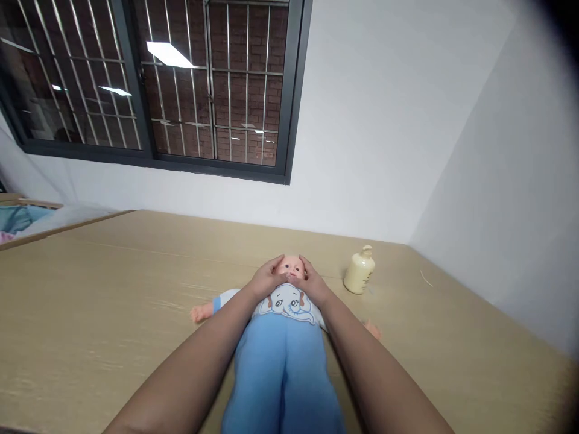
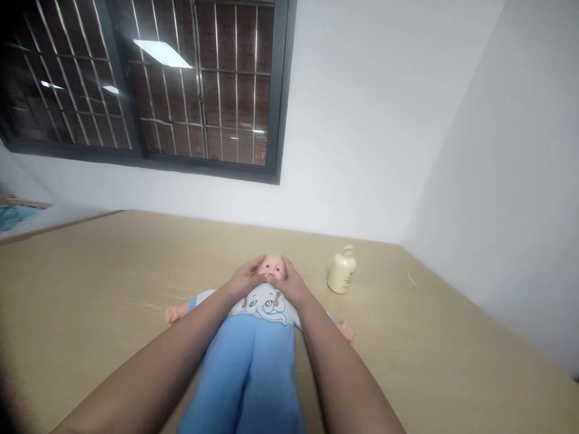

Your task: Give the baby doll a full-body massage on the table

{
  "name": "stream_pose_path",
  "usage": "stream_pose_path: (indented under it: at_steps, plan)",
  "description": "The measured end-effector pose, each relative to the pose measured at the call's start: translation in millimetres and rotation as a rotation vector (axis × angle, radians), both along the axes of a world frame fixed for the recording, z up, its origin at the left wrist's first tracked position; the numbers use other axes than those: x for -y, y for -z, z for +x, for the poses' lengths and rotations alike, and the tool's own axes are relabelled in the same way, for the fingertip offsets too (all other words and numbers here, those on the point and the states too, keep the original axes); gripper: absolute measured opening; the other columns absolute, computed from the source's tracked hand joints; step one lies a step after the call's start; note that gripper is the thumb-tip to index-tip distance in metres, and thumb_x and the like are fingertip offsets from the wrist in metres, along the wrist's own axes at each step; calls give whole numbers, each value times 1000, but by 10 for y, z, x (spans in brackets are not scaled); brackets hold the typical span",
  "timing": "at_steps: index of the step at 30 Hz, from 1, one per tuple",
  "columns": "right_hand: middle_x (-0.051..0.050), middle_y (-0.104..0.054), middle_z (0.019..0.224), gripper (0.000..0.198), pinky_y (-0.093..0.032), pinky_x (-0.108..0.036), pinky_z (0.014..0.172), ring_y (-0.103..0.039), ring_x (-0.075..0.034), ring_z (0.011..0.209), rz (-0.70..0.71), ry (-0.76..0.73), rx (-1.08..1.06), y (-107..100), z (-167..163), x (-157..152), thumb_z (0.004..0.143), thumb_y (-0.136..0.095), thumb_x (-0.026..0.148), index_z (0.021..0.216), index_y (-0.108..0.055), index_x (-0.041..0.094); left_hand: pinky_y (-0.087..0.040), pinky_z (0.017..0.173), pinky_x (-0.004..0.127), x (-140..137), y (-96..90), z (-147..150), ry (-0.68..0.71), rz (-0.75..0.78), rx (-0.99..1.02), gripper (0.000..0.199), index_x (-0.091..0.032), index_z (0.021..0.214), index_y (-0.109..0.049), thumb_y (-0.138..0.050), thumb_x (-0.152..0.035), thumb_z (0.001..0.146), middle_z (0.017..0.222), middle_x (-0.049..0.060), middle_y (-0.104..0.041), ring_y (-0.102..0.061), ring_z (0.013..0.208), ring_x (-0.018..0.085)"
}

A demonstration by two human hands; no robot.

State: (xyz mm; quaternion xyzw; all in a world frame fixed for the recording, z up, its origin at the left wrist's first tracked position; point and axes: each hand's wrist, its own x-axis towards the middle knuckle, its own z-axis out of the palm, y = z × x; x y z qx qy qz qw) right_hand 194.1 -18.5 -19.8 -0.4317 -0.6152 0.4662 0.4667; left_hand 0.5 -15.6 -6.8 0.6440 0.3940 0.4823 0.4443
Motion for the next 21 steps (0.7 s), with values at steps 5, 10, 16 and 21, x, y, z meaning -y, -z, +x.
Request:
stream_pose_path:
  at_steps: [5,10,16,21]
  plan:
    - [-12,-38,153,117,-46,-45,105,-53,-29,129,-30,-56,-1,8,54,46,66,-85,44,156,-13,27,-40,109,46,28,-30,-34,167,-128,141,95,-19,143,-49,-89,-33,59,149,14,-47,-45,135,36]
    - [-10,-35,156,109,-45,-46,106,-51,-30,131,-68,-147,-126,-67,137,69,64,-87,35,154,-25,28,-45,104,46,28,-41,-92,274,-214,269,88,-22,138,-56,-90,-32,58,140,13,-57,-54,127,35]
    - [-7,-38,155,84,-41,-46,110,-51,-28,132,-125,-217,-269,-87,227,38,73,-80,40,147,-41,29,-50,96,47,-68,20,-94,233,-367,443,73,-20,131,-61,-87,-35,64,130,17,-64,-65,111,33]
    - [-9,-42,152,92,-44,-47,108,-53,-30,129,-104,-65,-109,-135,117,95,73,-79,46,151,-34,28,-45,104,44,-39,12,-21,93,-221,303,66,-19,130,-62,-81,-43,71,138,14,-58,-57,124,33]
